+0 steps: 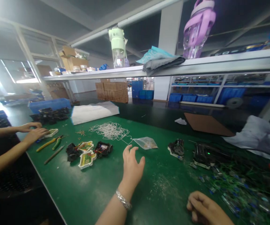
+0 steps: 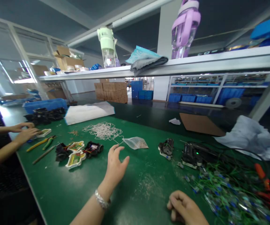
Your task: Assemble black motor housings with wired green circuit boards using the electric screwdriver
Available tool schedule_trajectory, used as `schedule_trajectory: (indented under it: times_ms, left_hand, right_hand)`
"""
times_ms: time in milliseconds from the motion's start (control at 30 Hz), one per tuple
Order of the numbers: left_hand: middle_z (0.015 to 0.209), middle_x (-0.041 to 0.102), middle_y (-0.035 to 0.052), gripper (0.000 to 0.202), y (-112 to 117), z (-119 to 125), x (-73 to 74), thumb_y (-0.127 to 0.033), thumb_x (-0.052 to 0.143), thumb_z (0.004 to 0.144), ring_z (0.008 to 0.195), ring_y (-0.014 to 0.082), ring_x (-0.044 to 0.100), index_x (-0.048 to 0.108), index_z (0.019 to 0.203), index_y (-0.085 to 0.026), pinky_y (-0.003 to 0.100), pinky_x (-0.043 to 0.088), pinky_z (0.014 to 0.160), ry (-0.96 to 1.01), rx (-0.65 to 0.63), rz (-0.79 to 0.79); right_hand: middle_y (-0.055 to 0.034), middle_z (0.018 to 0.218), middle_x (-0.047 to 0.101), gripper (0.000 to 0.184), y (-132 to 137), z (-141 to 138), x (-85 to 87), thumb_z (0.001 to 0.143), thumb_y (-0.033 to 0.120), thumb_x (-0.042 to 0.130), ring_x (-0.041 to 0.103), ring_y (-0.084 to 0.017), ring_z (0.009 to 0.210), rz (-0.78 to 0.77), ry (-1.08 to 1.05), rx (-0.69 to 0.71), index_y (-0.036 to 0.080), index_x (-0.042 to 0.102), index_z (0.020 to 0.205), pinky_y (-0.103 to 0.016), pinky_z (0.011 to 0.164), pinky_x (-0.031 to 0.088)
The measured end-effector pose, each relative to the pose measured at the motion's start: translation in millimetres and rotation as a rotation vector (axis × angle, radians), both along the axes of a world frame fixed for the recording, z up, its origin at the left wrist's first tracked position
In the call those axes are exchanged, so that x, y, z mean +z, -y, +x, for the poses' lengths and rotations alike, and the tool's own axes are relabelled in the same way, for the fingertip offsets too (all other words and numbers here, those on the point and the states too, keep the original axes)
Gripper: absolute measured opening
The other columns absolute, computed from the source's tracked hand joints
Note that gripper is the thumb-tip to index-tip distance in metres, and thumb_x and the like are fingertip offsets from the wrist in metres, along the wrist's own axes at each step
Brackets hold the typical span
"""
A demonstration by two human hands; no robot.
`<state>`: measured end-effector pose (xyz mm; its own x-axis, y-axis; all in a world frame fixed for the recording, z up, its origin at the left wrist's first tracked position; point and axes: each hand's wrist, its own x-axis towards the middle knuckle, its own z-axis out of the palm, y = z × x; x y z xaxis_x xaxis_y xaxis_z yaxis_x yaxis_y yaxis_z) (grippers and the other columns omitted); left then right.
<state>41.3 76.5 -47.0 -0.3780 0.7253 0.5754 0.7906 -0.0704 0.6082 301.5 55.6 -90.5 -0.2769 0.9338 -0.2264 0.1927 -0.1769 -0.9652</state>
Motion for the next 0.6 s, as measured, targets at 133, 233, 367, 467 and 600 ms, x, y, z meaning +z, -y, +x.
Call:
schedule_trajectory:
  times_ms: [133,233,367,467,600]
  left_hand:
    - [0.107,0.045,0.0114,0.025,1.4,17.4,-23.8,-0.009,0.047,0.073,0.106,0.0228,0.044,0.051,0.098,-0.015,0.043,0.041,0.091,0.01,-0.118,0.081]
    - [0.104,0.046,0.0105,0.026,2.3,18.4,-36.1,-0.008,0.047,0.072,0.102,0.023,0.045,0.051,0.096,-0.016,0.042,0.043,0.088,-0.02,-0.175,0.042]
    - [0.104,0.046,0.0106,0.026,1.0,17.1,-34.0,-0.007,0.046,0.072,0.101,0.0233,0.046,0.051,0.096,-0.016,0.041,0.045,0.085,-0.039,-0.162,0.037]
    - [0.104,0.046,0.0108,0.025,0.9,16.0,-28.6,-0.008,0.046,0.073,0.099,0.0228,0.047,0.051,0.096,-0.016,0.039,0.046,0.083,-0.06,-0.141,0.046]
    - [0.103,0.046,0.0112,0.024,0.8,12.1,-25.8,-0.009,0.045,0.074,0.099,0.0231,0.047,0.052,0.096,-0.016,0.038,0.046,0.082,-0.076,-0.115,0.063]
  right_hand:
    - [-0.0015,0.062,0.055,0.035,-18.1,-8.4,22.8,0.077,0.052,0.042,0.049,-0.013,0.05,0.172,0.249,0.011,0.018,0.049,0.074,-0.021,0.046,0.034]
    - [-0.0015,0.068,0.058,0.019,-53.1,-17.4,40.4,0.079,0.035,0.039,0.057,-0.016,0.064,0.349,0.699,-0.029,0.019,0.048,0.075,-0.023,0.058,0.042]
    - [-0.0095,0.083,0.058,0.013,-102.0,-38.5,52.1,0.081,0.03,0.044,0.057,-0.027,0.082,0.43,1.052,-0.244,0.017,0.047,0.084,-0.034,0.071,0.041]
    - [-0.0188,0.087,0.056,0.031,-124.6,-55.8,52.9,0.081,0.037,0.05,0.054,-0.036,0.087,0.441,1.199,-0.36,0.01,0.046,0.095,-0.042,0.072,0.04]
    - [-0.0217,0.094,0.054,0.045,-139.9,-65.9,47.7,0.078,0.044,0.055,0.052,-0.039,0.091,0.398,1.27,-0.414,0.006,0.046,0.099,-0.046,0.075,0.04]
